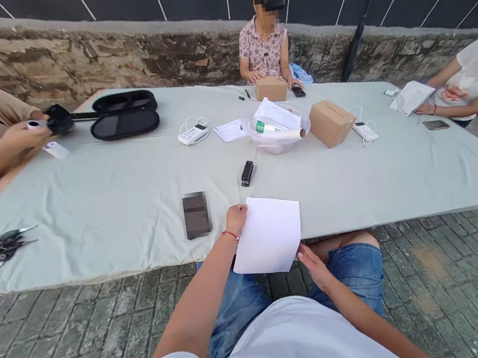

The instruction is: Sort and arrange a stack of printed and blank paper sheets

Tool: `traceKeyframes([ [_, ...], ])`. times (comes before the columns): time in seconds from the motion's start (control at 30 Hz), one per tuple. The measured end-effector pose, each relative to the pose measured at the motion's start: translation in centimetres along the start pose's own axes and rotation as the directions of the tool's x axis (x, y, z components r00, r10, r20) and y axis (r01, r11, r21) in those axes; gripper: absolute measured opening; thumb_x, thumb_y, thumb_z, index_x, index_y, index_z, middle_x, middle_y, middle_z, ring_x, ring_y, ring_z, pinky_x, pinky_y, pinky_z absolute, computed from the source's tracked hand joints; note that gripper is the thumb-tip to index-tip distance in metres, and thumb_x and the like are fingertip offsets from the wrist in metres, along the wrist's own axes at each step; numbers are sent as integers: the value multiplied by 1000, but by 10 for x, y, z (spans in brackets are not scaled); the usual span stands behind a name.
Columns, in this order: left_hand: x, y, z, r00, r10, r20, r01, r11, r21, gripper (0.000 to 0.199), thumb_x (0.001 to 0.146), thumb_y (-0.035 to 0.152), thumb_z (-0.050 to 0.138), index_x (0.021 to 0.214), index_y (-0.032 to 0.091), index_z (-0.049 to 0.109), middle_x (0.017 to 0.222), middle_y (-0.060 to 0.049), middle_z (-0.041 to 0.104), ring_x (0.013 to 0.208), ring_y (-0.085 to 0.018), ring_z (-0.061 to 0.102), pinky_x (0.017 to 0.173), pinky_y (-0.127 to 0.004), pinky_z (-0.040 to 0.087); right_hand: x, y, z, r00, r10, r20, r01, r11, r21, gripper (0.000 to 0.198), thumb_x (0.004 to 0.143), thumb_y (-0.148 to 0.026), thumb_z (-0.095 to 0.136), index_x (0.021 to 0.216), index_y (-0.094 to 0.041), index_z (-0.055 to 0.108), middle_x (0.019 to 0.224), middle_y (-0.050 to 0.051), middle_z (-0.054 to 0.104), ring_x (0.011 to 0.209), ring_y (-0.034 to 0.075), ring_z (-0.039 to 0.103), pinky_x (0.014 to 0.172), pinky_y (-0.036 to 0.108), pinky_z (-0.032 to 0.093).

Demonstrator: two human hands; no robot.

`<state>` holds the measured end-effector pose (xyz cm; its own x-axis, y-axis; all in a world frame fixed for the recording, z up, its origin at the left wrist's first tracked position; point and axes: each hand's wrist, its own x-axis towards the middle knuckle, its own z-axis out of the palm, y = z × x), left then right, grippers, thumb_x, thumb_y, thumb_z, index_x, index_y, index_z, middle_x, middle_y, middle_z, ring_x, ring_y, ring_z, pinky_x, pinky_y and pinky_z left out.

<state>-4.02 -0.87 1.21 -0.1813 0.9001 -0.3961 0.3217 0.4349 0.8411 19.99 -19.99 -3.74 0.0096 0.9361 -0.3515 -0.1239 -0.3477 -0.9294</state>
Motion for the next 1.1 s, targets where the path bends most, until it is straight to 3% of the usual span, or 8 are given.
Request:
traceKeyframes([
  [0.1, -1, 0, 2, 999, -13, -48, 13, 1000, -4, 31, 79, 26, 56, 53, 20, 40, 50, 4, 33, 53, -11, 28, 52, -27, 21, 13, -6, 19, 998, 8, 64, -10, 999, 43, 61, 75, -60, 69, 123, -21, 63, 123, 10, 68, 117, 30, 60, 102, 48, 45],
  [0.2, -1, 0, 2, 998, -55, -40, 51, 994, -97, 31, 79, 28, 58, 54, 20, 41, 49, 5, 34, 52, -10, 30, 51, -26, 23, 21, -7, 20, 999, 31, -25, -31, 999, -8, 56, 71, -57, 73, 111, -18, 68, 112, 11, 72, 103, 31, 66, 92, 48, 51],
  [0.37, -16, -3, -1, 957, -95, 273, 229, 827, -513, 32, 78, 48, 64, 75, 17, 58, 65, -3, 60, 57, -14, 54, 56, -26, 43, 24, -23, -2, 998, 7, -58, -9, 1000, -28, 48, 74, -55, 71, 108, -20, 69, 112, 8, 72, 97, 27, 68, 86, 42, 55],
  [0.53, -51, -15, 1, 868, -24, 495, 374, 688, -622, 39, 77, 52, 67, 89, 15, 65, 81, -9, 71, 70, -19, 66, 66, -31, 54, 42, -61, -25, 999, 38, -29, -37, 999, 30, 44, 75, -50, 73, 107, -21, 68, 107, 7, 73, 89, 24, 70, 81, 38, 56],
  [0.67, -70, -26, 9, 924, -43, 379, 297, 705, -644, 36, 64, 30, 81, 90, 11, 65, 81, -11, 73, 72, -22, 69, 75, -36, 57, 67, -80, -34, 997, 67, 42, -65, 996, -63, 43, 72, -47, 75, 103, -18, 67, 102, 8, 74, 87, 23, 69, 76, 35, 56],
  [0.83, -69, -27, 16, 958, -122, 261, 261, 751, -607, 42, 60, 27, 86, 92, 10, 65, 82, -12, 74, 72, -24, 70, 75, -39, 58, 84, -78, -39, 989, 18, -147, -50, 975, -219, 40, 69, -48, 76, 93, -19, 62, 95, 7, 74, 81, 23, 69, 64, 30, 55],
  [0.97, -62, -26, 17, 960, -136, 243, 262, 739, -620, 29, 72, 34, 76, 86, 12, 64, 85, -13, 73, 73, -22, 70, 73, -35, 57, 85, -74, -48, 987, 69, -142, -87, 988, -124, 39, 70, -47, 74, 95, -20, 64, 93, 8, 75, 80, 26, 71, 66, 34, 57],
  [1.1, -58, -29, 17, 955, -161, 249, 281, 758, -589, 19, 79, 33, 67, 83, 14, 63, 87, -14, 73, 77, -22, 70, 73, -33, 56, 85, -72, -67, 956, 95, -277, -110, 993, -41, 35, 68, -42, 75, 93, -20, 66, 92, 8, 76, 79, 27, 71, 65, 35, 58],
])
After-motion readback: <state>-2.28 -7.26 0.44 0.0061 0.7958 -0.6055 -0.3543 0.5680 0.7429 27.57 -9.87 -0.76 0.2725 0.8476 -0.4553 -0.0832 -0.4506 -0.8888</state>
